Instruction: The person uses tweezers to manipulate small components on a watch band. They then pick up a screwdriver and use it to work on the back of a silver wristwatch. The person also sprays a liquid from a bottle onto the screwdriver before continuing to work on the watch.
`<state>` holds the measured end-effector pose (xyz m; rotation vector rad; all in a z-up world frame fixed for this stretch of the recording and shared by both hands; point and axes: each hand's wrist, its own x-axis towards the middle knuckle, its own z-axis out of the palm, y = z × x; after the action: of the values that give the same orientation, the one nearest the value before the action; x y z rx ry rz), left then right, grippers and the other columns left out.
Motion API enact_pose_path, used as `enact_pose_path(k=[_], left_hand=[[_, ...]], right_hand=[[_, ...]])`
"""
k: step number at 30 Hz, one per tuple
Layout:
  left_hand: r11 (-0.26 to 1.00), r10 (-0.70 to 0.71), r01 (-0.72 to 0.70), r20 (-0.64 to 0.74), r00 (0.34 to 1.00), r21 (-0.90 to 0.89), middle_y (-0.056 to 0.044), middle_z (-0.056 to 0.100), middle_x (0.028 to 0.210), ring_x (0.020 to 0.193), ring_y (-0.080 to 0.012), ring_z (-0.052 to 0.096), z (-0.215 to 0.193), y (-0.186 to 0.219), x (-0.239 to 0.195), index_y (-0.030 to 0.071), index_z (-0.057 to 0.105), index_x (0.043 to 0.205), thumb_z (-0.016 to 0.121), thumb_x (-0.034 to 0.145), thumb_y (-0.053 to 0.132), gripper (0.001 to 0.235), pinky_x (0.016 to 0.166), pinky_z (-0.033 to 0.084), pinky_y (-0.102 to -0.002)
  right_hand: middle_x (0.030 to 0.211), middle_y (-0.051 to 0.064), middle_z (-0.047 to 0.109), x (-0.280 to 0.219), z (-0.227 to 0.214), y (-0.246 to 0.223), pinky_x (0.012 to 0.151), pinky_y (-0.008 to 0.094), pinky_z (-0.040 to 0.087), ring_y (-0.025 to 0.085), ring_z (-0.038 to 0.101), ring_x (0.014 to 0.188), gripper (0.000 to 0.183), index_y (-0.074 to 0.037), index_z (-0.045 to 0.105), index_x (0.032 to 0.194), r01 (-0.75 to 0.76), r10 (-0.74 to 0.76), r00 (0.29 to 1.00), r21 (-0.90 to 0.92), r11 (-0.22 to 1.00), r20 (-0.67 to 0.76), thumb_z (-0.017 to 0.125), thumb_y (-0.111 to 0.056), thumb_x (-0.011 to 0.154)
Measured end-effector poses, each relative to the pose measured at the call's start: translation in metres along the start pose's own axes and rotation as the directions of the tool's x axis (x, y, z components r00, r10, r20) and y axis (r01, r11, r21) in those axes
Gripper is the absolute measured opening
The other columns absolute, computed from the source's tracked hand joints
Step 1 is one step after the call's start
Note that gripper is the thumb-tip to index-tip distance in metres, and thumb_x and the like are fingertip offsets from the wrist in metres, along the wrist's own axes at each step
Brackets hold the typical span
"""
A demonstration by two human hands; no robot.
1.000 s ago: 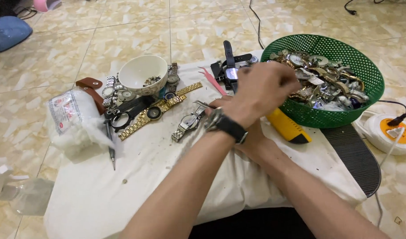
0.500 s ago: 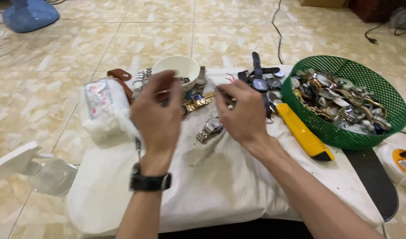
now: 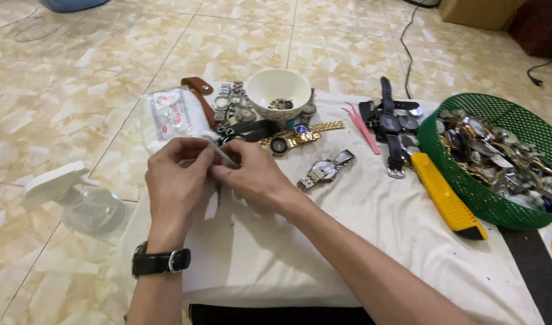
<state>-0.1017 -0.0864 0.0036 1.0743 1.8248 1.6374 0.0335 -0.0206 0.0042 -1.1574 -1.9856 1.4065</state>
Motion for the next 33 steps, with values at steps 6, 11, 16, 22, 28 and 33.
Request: enact_pose_path(k=[6, 11, 16, 22, 28, 33], left_hand=[[0.986, -0.059, 0.051, -0.048, 0.997, -0.161, -0.007, 0.079, 0.091, 0.077, -0.0118, 0.072, 0.001, -0.01, -0.002, -0.001, 0.076, 0.103, 0.074, 0.089, 0.014, 0.02, 0.069, 0.058, -0.027], [1.0, 0.003, -0.007, -0.155, 0.988, -0.03, -0.007, 0.079, 0.09, 0.078, -0.0128, 0.074, 0.007, -0.016, -0.002, 0.001, 0.076, 0.102, 0.075, 0.089, 0.015, 0.019, 0.072, 0.058, -0.028], [0.996, 0.042, -0.022, -0.222, 0.974, 0.092, -0.009, 0.079, 0.089, 0.079, -0.0166, 0.077, 0.015, -0.014, -0.006, 0.003, 0.075, 0.099, 0.072, 0.091, 0.014, 0.014, 0.075, 0.058, -0.031], [0.985, 0.13, -0.105, -0.191, 0.973, 0.137, -0.011, 0.079, 0.089, 0.077, -0.0177, 0.077, 0.018, -0.01, -0.009, 0.003, 0.071, 0.101, 0.07, 0.093, 0.012, 0.012, 0.073, 0.059, -0.031], [0.665, 0.66, -0.485, -0.143, 0.738, 0.568, -0.026, 0.061, 0.12, 0.113, -0.0403, 0.057, 0.018, -0.003, -0.024, 0.008, 0.071, 0.124, 0.061, 0.068, -0.008, 0.059, 0.098, 0.047, -0.045], [0.706, 0.591, -0.545, 0.047, 0.805, 0.452, -0.016, 0.065, 0.141, 0.134, -0.0377, 0.052, 0.008, -0.009, -0.012, 0.015, 0.065, 0.134, 0.068, 0.076, -0.002, 0.061, 0.11, 0.041, -0.046]], right_hand=[[0.078, 0.004, 0.072, 0.013, 0.0, 0.007, 0.062, 0.03, 0.052, 0.011, 0.062, 0.069, 0.026, -0.001, 0.075, 0.099, 0.221, -0.221, 0.975, -0.145, 0.965, 0.015, 0.07, -0.026, 0.092], [0.076, -0.002, 0.063, 0.02, -0.012, 0.016, 0.048, 0.025, 0.036, 0.005, 0.048, 0.057, 0.016, -0.003, 0.071, 0.095, 0.07, -0.117, 0.979, 0.263, 0.962, 0.168, 0.07, -0.02, 0.096], [0.074, -0.004, 0.058, 0.01, -0.025, 0.01, 0.041, 0.023, 0.025, 0.002, 0.038, 0.048, 0.013, -0.007, 0.068, 0.096, -0.087, -0.053, 0.955, 0.444, 0.892, 0.293, 0.071, -0.02, 0.095], [0.072, -0.003, 0.057, 0.004, -0.034, 0.011, 0.041, 0.023, 0.025, 0.003, 0.037, 0.047, 0.013, -0.007, 0.067, 0.094, -0.089, -0.12, 0.927, 0.518, 0.851, 0.356, 0.071, -0.019, 0.096], [0.07, -0.005, 0.058, 0.008, -0.02, 0.01, 0.044, 0.022, 0.03, 0.002, 0.042, 0.051, 0.013, -0.009, 0.07, 0.093, -0.033, -0.039, 0.973, 0.3, 0.953, 0.229, 0.068, -0.021, 0.095], [0.071, -0.006, 0.06, 0.009, -0.02, 0.01, 0.045, 0.022, 0.032, 0.001, 0.044, 0.052, 0.012, -0.01, 0.071, 0.091, -0.045, -0.019, 0.981, 0.318, 0.947, 0.195, 0.068, -0.021, 0.095]])
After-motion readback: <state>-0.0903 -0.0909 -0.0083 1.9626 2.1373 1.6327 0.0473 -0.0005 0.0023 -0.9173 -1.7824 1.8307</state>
